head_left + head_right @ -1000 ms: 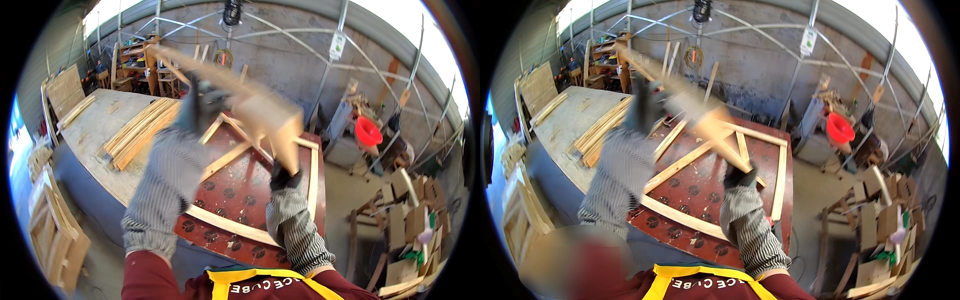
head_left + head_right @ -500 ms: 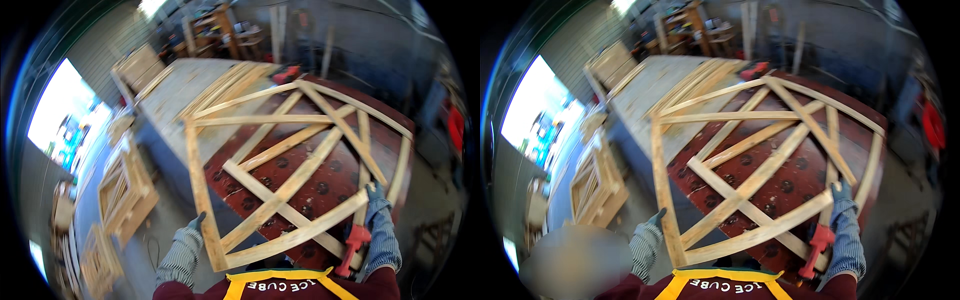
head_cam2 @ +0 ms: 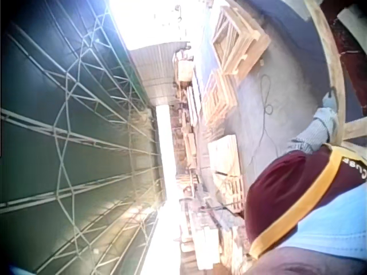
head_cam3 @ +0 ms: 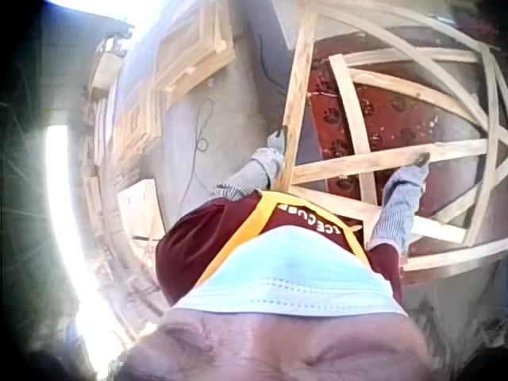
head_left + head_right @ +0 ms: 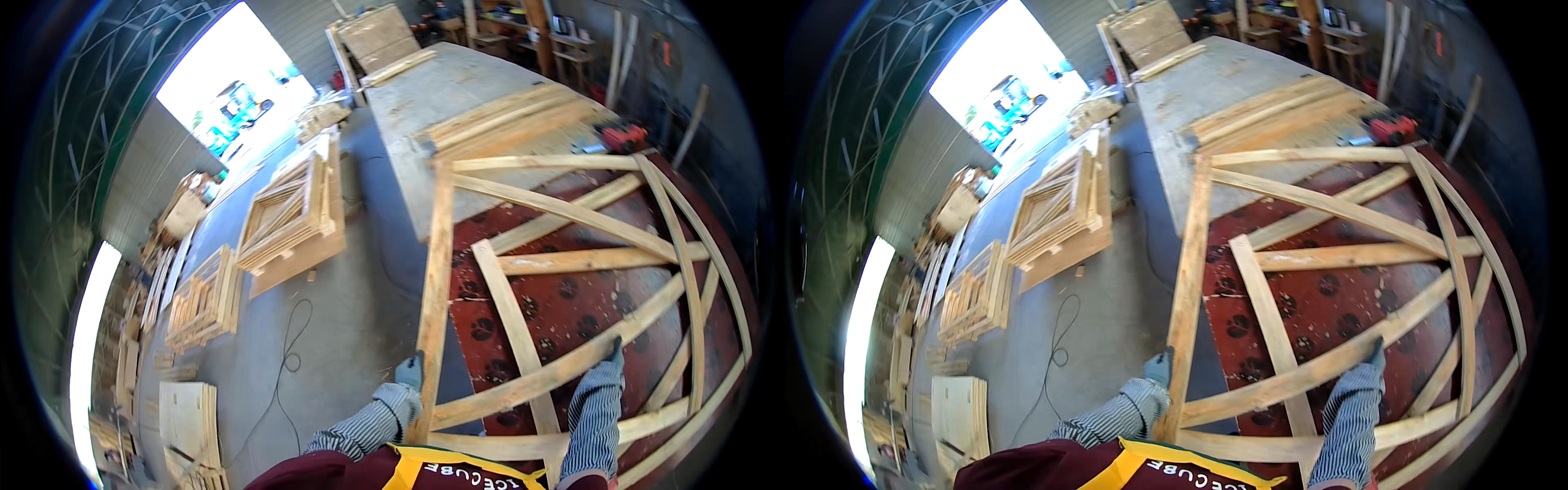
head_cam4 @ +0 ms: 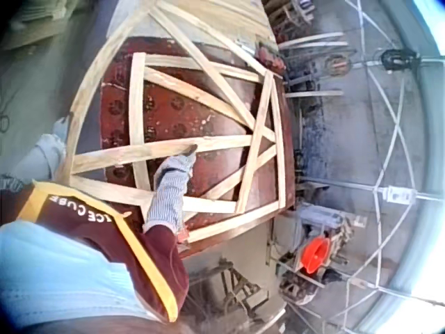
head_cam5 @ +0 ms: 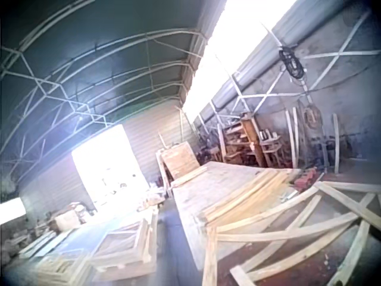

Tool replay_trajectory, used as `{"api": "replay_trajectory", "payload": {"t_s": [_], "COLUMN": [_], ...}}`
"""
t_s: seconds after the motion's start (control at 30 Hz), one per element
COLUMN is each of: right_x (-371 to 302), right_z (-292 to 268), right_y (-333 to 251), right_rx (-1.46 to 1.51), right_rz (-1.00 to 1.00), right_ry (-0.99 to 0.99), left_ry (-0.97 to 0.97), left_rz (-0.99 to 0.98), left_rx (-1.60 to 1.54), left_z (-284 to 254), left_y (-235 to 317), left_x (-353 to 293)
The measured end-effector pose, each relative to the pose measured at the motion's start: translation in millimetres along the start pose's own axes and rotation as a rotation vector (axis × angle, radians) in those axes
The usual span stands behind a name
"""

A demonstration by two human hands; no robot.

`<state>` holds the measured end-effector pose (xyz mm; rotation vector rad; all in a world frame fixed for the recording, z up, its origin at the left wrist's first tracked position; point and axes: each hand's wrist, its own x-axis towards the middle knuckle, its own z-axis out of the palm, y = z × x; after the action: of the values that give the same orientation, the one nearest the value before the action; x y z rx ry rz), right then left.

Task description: The person assembles a wooden frame on a workbench, positioning planks and securing them with a nail gun. The person then lifts the completed frame and places it on a stack of similar frames.

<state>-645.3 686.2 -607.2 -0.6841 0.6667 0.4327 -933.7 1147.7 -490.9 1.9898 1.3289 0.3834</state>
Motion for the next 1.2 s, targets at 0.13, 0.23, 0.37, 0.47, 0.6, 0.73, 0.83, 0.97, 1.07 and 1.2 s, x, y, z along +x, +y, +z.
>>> {"api": "replay_trajectory", "payload": {"t_s": [0.13, 0.23, 0.37, 0.47, 0.6, 0.73, 0.83, 0.97, 1.07, 1.2], "right_x": [-14, -105, -139, -194, -214, -292, -312, -326, -317, -291], "right_z": [14, 112, 164, 235, 305, 437, 496, 601, 660, 727], "right_y": [-27, -3, 23, 68, 130, 249, 311, 412, 485, 586], "right_rx": [-0.333, -0.375, -0.360, -0.397, -0.218, -0.158, -0.214, -0.130, -0.152, -0.093], "right_rz": [-0.322, -0.324, -0.460, -0.513, -0.669, -0.748, -0.791, -0.539, -0.475, -0.282], "right_ry": [0.386, 0.331, 0.233, 0.275, 0.104, 0.001, -0.080, -0.152, -0.131, -0.272], "left_ry": [-0.117, -0.168, -0.161, -0.094, -0.176, 0.030, 0.027, 0.214, 0.285, 0.471], "left_rz": [-0.155, -0.214, -0.307, -0.244, -0.268, -0.071, -0.062, 0.035, 0.049, 0.117], "left_rx": [-0.003, 0.021, -0.212, -0.305, -0.503, -0.603, -0.671, -0.597, -0.604, -0.495], "left_z": [-7, -38, -50, -80, -162, -235, -308, -410, -464, -540], "left_y": [41, 3, -52, -100, -76, -152, -164, -216, -255, -303], "left_x": [10, 32, 55, 93, 167, 283, 350, 455, 517, 580]}}
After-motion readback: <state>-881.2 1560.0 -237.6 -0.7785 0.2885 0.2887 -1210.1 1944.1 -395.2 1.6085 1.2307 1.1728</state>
